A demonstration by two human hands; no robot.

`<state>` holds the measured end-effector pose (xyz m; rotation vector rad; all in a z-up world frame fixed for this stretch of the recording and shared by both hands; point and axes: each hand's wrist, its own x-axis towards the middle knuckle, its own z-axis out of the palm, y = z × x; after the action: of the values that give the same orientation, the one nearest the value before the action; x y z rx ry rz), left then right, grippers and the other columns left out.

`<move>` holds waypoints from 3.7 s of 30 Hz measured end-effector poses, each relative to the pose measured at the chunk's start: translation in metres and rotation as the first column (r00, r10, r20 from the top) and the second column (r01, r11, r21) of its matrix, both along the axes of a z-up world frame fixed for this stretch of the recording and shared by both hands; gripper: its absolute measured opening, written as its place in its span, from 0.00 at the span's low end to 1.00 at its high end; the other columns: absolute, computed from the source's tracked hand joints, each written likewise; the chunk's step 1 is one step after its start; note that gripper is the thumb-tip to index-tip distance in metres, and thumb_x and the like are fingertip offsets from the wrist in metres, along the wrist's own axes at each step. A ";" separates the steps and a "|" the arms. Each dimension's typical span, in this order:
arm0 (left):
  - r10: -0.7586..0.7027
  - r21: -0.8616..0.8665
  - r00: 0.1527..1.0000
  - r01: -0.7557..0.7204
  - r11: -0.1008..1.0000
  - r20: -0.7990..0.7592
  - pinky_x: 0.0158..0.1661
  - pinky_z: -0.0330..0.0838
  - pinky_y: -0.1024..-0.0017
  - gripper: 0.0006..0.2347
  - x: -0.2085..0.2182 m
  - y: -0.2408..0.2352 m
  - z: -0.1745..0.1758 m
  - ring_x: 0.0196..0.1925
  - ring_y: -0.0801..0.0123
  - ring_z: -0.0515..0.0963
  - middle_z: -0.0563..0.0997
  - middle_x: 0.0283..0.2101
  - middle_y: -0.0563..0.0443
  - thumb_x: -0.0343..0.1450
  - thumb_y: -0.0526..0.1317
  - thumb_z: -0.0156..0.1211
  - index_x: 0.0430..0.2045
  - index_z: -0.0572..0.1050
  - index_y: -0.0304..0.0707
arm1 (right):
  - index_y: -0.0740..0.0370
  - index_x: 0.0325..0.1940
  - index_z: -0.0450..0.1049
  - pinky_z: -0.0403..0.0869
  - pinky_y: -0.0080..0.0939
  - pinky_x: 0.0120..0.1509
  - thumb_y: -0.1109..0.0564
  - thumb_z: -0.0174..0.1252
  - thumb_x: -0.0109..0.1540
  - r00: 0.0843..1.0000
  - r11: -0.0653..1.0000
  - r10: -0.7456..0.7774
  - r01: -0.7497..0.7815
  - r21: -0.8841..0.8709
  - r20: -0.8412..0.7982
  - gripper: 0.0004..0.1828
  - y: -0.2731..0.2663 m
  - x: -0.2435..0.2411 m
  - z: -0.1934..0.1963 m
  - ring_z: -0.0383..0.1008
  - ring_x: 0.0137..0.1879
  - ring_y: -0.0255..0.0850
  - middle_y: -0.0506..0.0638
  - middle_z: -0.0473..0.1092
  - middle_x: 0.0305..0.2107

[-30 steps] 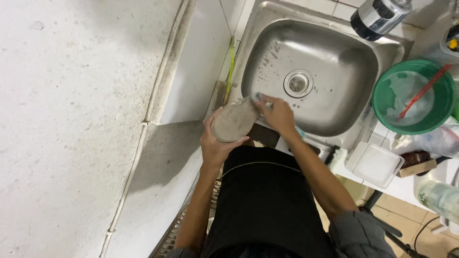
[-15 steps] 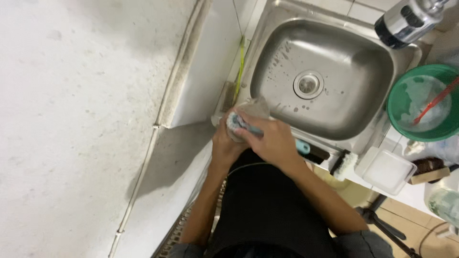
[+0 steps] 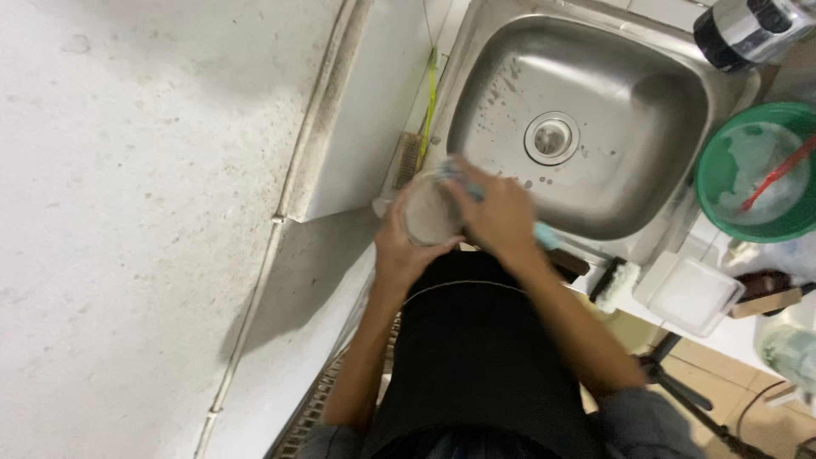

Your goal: The person scrubs a cylindrical container with a brush and rinses it under running water in a kitchen sink. The person repeatedly scrubs the container's exterior and interior, rinses it, and continues scrubbing until the end of the clip.

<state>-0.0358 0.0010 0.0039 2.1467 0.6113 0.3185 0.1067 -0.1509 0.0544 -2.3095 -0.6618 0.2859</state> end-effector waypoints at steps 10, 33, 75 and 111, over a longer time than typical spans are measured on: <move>0.092 -0.171 0.996 -0.092 0.981 -0.008 0.70 0.74 0.41 0.55 0.007 0.010 0.020 0.69 0.37 0.81 0.80 0.69 0.35 0.51 0.55 0.94 0.74 0.65 0.42 | 0.55 0.50 0.89 0.83 0.67 0.53 0.36 0.69 0.68 0.991 0.978 0.125 -0.130 0.166 0.036 0.22 0.009 -0.003 -0.036 0.85 0.45 0.67 0.62 0.85 0.38; 0.178 -0.196 0.982 -0.162 0.967 0.066 0.74 0.68 0.35 0.56 0.004 0.013 0.017 0.72 0.37 0.77 0.80 0.70 0.37 0.46 0.50 0.96 0.71 0.68 0.37 | 0.56 0.61 0.87 0.84 0.51 0.37 0.38 0.76 0.63 0.982 0.910 0.151 -0.094 0.403 -0.111 0.29 -0.015 -0.037 -0.097 0.87 0.36 0.53 0.58 0.86 0.39; -0.062 -0.190 0.998 0.057 0.980 -0.023 0.74 0.70 0.47 0.53 0.018 0.023 0.030 0.73 0.45 0.78 0.79 0.72 0.39 0.48 0.48 0.96 0.71 0.68 0.43 | 0.44 0.66 0.85 0.81 0.73 0.58 0.28 0.59 0.72 0.975 0.961 0.019 -0.079 -0.267 -0.221 0.28 0.007 0.066 -0.061 0.85 0.55 0.64 0.53 0.84 0.54; -0.125 -0.214 0.991 0.131 0.968 0.044 0.60 0.80 0.33 0.47 0.023 0.043 0.038 0.62 0.25 0.83 0.84 0.58 0.25 0.57 0.59 0.88 0.68 0.70 0.36 | 0.48 0.47 0.90 0.83 0.54 0.32 0.36 0.68 0.67 0.816 0.845 0.416 -0.510 0.163 0.401 0.18 0.029 0.011 0.009 0.85 0.30 0.57 0.59 0.84 0.28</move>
<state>-0.0129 0.0444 0.0423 1.9574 0.4646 0.2035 0.1175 -0.1219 0.0633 -1.9236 -1.3742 -0.0048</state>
